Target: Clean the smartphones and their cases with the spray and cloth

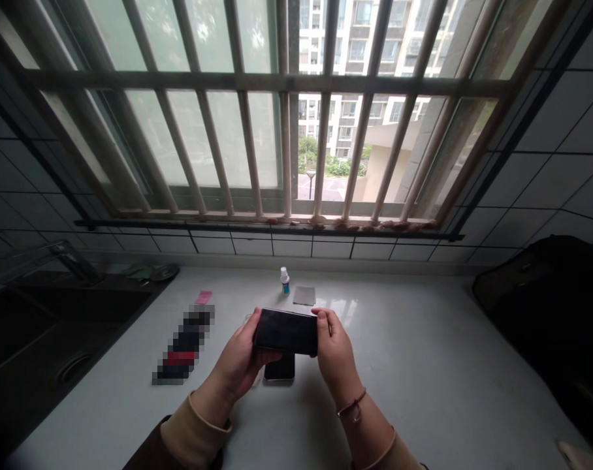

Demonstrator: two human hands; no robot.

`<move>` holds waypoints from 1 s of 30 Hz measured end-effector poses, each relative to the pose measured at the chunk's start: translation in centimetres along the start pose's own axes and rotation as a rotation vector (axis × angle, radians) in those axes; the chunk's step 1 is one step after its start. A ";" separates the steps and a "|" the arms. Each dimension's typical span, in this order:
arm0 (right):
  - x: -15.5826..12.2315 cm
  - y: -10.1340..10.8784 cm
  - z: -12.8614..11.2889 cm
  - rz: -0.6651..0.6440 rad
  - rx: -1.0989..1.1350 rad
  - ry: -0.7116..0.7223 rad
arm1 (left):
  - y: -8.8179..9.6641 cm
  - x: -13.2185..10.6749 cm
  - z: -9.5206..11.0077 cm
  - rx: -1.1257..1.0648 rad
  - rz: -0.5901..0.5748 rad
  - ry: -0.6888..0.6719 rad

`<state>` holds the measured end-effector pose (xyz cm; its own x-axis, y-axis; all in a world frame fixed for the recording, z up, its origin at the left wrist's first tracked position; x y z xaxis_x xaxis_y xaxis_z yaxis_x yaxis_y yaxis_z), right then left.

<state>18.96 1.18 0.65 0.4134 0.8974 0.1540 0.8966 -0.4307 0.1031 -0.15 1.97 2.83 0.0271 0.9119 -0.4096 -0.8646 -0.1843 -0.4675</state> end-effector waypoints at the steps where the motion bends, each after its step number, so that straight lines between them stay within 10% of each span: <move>1: 0.1 0.3 -0.4 -0.016 -0.119 0.141 | 0.1 0.1 -0.1 0.018 0.024 -0.014; 7: -0.3 0.7 -2.4 -0.314 -0.404 0.634 | 0.3 0.7 -0.9 0.165 -0.030 -0.097; 16: -0.4 1.2 -2.8 -0.502 -0.359 0.670 | -0.5 -0.2 -0.8 0.404 -0.206 -0.165; 30: -2.2 0.2 -4.0 -0.323 -0.390 0.711 | -0.4 0.0 -1.0 0.438 -0.198 -0.176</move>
Point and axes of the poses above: each hand's wrist, its own x-axis towards the middle knuckle, its own y-axis out of the back of the hand, z = x × y, the point moved 2 cm from there along x, towards the middle knuckle, and after that the axes turned 9 degrees about z, right-handed, at the moved point
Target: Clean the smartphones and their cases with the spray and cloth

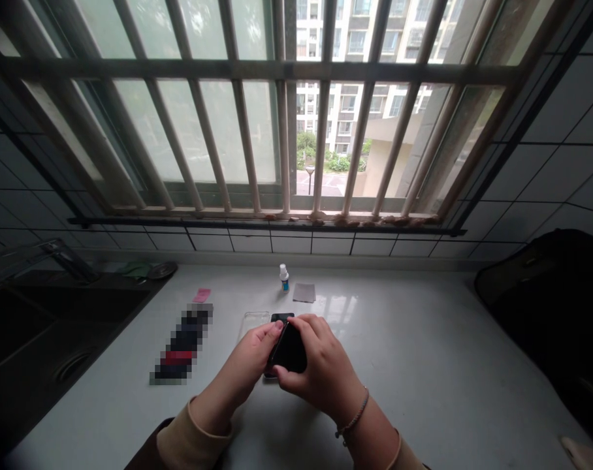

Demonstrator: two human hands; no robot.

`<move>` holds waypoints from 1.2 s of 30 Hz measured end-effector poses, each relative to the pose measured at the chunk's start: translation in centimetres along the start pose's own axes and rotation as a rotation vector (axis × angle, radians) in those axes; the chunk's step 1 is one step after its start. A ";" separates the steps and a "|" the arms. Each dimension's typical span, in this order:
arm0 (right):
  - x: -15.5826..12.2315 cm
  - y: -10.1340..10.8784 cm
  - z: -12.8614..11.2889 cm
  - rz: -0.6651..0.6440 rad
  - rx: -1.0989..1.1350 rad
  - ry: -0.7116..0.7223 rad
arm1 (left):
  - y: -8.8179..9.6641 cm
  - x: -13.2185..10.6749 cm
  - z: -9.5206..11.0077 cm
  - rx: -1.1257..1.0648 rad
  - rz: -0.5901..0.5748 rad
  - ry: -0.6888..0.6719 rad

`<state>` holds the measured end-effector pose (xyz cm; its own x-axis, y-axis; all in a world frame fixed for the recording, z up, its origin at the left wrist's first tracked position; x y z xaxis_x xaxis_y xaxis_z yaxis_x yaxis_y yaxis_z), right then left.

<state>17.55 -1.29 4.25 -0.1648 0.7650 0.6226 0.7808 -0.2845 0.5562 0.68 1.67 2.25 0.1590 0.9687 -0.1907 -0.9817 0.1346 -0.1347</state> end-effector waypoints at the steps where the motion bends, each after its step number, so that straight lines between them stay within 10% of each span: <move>1: 0.0 0.0 0.0 0.004 0.003 -0.001 | 0.1 0.0 0.0 -0.009 0.001 0.022; 12: -0.1 1.8 0.1 0.324 0.104 -0.039 | 0.3 0.5 -1.0 0.032 -0.013 0.092; 21: -0.3 5.4 2.6 0.803 0.271 -0.488 | 1.2 1.2 -0.1 0.123 0.192 -0.089; 30: 0.5 5.3 6.1 0.457 -0.396 -0.561 | 2.4 2.2 0.0 0.240 0.261 -0.134; 36: 0.4 4.7 7.4 0.261 -0.633 -0.683 | -0.9 3.9 0.0 0.680 0.042 -0.173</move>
Point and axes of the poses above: each hand's wrist, its own x-axis towards the middle knuckle, its own y-axis out of the back of the hand, z = x × y, the point moved 2 cm from there along x, towards the middle knuckle, and after that the axes turned 9 degrees about z, right-handed, at the moved point
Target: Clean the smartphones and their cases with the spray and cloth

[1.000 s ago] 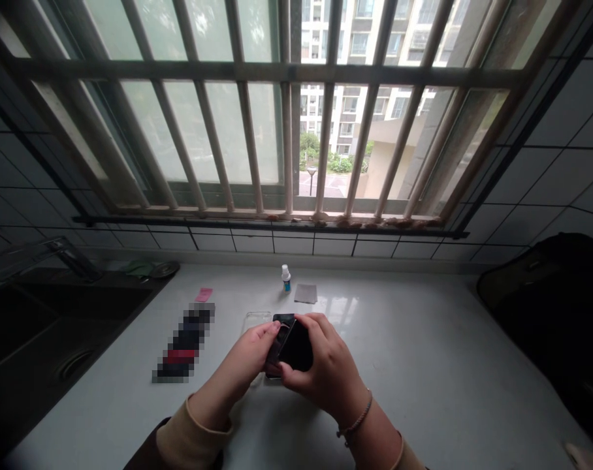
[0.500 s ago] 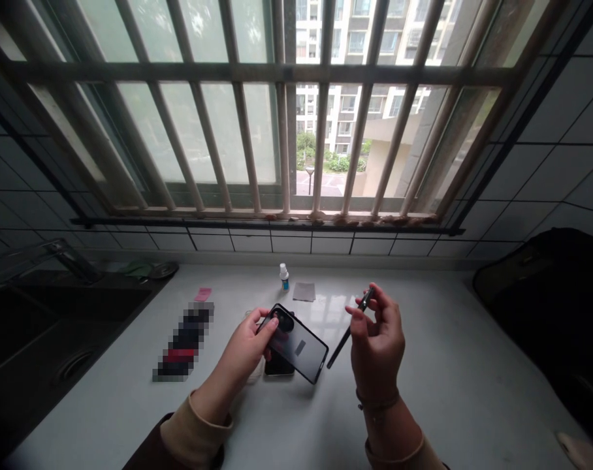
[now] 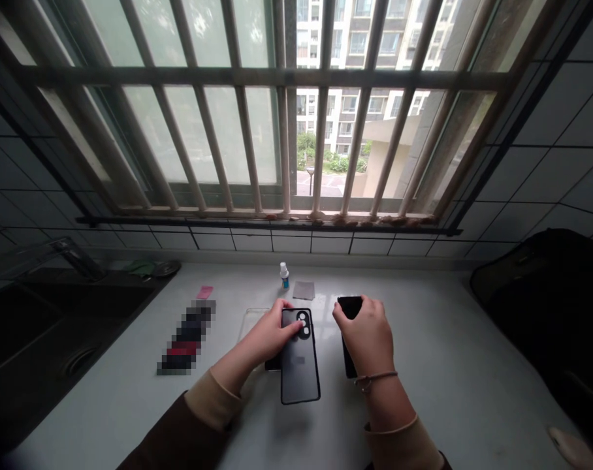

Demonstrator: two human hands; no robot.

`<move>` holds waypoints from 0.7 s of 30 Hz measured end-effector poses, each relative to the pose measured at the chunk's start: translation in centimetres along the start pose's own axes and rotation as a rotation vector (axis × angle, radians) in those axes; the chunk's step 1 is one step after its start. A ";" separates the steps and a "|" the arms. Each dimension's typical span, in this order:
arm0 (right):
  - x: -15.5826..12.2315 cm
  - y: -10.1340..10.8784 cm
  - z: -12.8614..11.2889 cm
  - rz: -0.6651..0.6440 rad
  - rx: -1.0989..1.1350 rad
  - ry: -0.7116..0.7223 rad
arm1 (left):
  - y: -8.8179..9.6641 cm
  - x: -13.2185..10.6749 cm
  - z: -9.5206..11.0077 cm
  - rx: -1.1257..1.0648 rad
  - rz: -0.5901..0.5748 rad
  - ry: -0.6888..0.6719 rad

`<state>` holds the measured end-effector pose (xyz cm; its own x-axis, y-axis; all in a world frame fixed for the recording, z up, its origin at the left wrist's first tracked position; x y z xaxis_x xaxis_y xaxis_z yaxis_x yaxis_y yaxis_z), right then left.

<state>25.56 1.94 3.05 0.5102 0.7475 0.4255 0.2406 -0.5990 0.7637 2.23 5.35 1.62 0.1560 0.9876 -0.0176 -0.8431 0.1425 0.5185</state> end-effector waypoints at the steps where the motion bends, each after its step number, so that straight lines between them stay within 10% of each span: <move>1: 0.0 -0.2 0.0 -0.017 -0.023 0.001 | -0.5 0.4 0.5 0.095 -0.014 -0.039; 11: -0.5 -3.0 -0.2 -0.114 -0.175 0.054 | -3.8 3.8 2.8 0.507 0.056 -0.173; 16: -0.6 -3.4 -0.2 -0.079 -0.203 0.075 | -3.1 0.9 4.1 0.612 0.092 -0.291; 21: -0.7 -3.6 -0.2 -0.081 -0.214 0.113 | -3.5 -4.4 4.1 0.741 -0.176 -0.542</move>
Point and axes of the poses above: each hand's wrist, its own x-axis towards the middle knuckle, its own y-axis out of the back of the hand, z = x × y, the point moved 2 cm from there along x, towards the middle knuckle, and after that the axes turned 9 degrees about z, right-handed, at the moved point
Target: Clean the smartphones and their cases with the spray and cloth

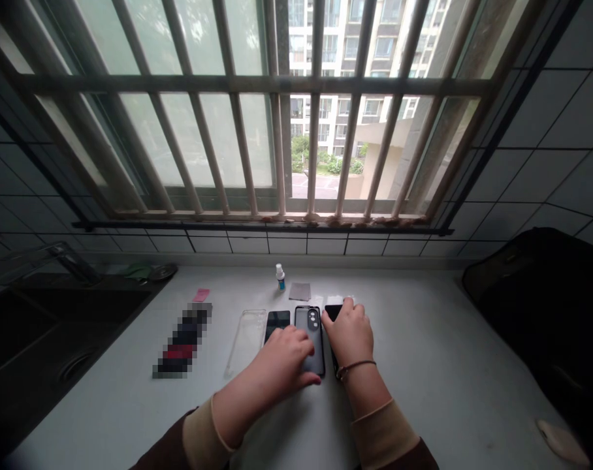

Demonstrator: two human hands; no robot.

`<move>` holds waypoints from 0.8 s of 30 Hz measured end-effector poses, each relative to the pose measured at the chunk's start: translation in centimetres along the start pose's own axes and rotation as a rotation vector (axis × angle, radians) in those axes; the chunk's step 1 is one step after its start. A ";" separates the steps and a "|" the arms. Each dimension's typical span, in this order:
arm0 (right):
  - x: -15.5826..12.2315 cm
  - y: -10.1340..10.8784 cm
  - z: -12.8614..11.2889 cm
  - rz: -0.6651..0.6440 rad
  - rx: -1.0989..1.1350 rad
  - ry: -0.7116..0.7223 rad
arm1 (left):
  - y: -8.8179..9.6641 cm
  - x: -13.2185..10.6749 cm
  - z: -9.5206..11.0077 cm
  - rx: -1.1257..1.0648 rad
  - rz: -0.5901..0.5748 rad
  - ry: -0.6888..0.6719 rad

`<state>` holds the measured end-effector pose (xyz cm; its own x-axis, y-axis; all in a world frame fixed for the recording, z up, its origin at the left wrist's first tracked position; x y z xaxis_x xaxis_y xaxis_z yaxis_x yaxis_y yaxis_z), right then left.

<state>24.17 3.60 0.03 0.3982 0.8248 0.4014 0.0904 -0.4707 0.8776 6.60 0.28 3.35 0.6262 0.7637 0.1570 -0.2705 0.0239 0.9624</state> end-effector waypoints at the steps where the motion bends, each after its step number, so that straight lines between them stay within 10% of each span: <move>1: 0.0 -0.1 0.0 -0.003 -0.011 0.008 | -0.4 -0.7 0.4 0.033 -0.035 -0.012; 24: 0.5 -2.5 0.3 -0.008 -0.070 0.002 | -3.6 -1.8 0.4 0.016 0.030 -0.020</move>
<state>24.39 5.16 -2.05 0.3960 0.8290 0.3950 0.0292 -0.4413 0.8969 6.71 -1.46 -0.28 0.6326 0.7508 0.1901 -0.2776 -0.0093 0.9607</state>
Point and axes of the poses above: each hand's wrist, its own x-axis towards the middle knuckle, its own y-axis out of the back of the hand, z = x × y, the point moved 2 cm from there along x, towards the middle knuckle, and after that the axes turned 9 degrees about z, right-handed, at the moved point
